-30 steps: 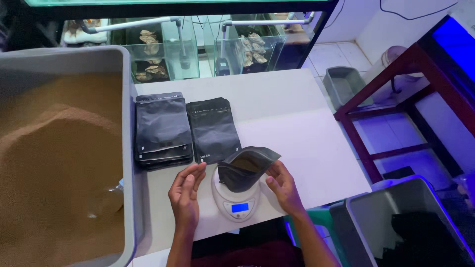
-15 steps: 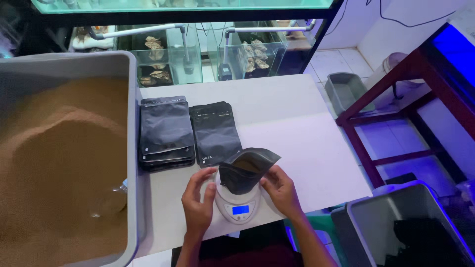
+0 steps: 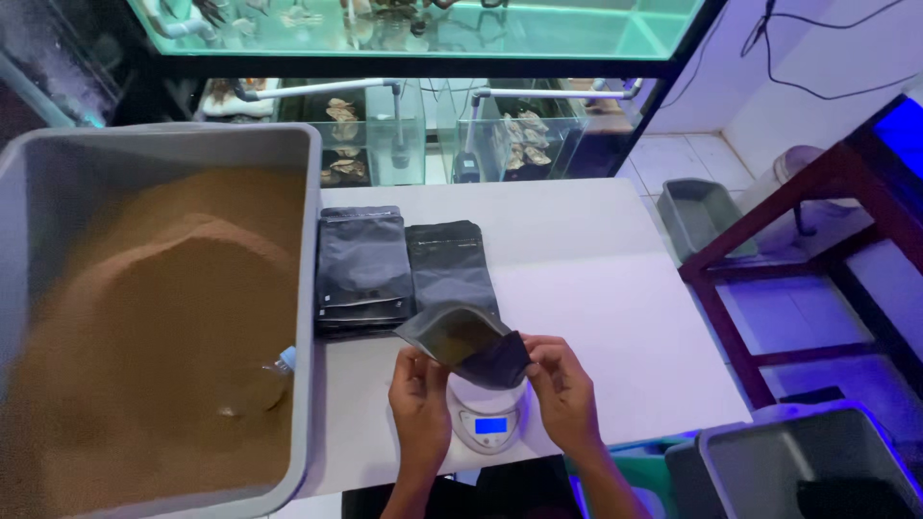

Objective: The person fills a black pouch with sand using a plastic bottle scoop from a large bin, weighs it on a digital scale, and seals the pouch before placing it in another bin.

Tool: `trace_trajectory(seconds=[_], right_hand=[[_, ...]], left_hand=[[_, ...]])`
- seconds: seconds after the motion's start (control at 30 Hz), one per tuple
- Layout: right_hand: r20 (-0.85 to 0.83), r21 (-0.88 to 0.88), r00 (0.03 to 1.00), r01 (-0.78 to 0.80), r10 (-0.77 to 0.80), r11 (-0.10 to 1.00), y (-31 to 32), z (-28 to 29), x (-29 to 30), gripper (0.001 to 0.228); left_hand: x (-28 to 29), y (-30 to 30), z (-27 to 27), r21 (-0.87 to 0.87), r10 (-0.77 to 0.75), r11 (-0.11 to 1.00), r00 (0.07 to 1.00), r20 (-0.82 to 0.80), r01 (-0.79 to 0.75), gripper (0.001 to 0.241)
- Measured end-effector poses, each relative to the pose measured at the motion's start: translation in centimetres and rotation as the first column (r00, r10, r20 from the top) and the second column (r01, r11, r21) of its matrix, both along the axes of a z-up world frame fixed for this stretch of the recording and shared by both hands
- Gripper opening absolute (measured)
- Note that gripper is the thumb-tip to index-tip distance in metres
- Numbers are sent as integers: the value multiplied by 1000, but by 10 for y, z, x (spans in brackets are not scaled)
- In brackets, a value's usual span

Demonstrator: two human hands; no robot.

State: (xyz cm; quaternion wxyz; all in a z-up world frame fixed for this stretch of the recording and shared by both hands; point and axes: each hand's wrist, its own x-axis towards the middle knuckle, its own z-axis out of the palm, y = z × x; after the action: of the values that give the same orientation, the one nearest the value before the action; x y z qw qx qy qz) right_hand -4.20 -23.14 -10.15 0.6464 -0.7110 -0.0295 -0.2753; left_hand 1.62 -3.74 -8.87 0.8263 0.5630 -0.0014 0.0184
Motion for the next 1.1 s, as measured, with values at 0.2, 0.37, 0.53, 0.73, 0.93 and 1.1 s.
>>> trace_trajectory(seconds=[0.2,0.37,0.53,0.73,0.93,1.1], right_hand=[[81,3,973,-216,215,976,39,32,7,27],[52,-167,962,-256,268,952,62,44,15,75],[106,-122,938,-318,331,940,72,59,30,85],[54,-263,945,-298,322,918,81,98,49,79],[-21,-369,966,-246,256,897,84,123,60,80],[-63,-466,977,-209,203,860,86,133,64,81]], left_hand=[[-8,16,6,-326,82,938,989,-124,-119,19],[-11,25,9,-479,126,845,959,-255,-239,15],[-16,40,33,-597,104,759,954,-283,-260,17],[-19,52,63,-664,117,680,940,-321,-311,45],[-24,56,75,-656,116,710,961,-249,-256,57],[-24,58,74,-653,103,714,961,-258,-252,56]])
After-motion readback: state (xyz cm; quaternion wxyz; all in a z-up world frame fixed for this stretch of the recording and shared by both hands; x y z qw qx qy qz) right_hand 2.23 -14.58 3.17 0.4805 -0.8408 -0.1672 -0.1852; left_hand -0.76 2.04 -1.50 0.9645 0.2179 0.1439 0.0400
